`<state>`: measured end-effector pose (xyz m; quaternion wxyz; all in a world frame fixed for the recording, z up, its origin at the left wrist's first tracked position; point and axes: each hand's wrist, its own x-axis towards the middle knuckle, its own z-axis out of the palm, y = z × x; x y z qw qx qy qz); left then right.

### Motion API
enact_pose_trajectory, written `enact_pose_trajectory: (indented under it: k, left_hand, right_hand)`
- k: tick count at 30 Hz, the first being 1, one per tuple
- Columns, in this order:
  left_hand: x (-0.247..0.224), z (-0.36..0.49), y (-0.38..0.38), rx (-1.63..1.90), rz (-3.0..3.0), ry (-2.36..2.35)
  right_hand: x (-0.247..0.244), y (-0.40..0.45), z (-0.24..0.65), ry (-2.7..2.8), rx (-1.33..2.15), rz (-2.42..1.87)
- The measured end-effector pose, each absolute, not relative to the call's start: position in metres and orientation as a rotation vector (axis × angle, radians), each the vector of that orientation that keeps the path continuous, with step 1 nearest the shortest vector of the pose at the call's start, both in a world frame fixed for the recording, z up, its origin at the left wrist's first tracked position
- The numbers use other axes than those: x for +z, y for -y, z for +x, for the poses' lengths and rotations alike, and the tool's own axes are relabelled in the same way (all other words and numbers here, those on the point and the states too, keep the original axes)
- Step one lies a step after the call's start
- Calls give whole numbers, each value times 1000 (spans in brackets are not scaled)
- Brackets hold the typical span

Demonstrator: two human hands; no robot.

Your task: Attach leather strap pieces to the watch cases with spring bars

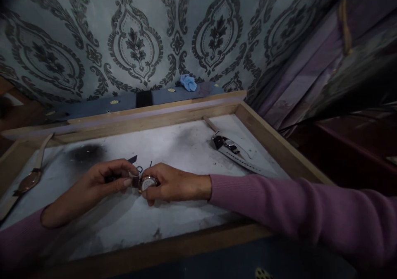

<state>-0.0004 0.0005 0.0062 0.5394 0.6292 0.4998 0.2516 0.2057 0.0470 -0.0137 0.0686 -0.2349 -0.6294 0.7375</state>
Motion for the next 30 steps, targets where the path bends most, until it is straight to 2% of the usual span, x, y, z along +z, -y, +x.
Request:
enact_pose_trajectory:
  k: [30]
  left_hand:
    - [11, -2, 0, 664, 1833, -1212]
  right_hand:
    - [-15, -51, 208, 1813, 2233, -695]
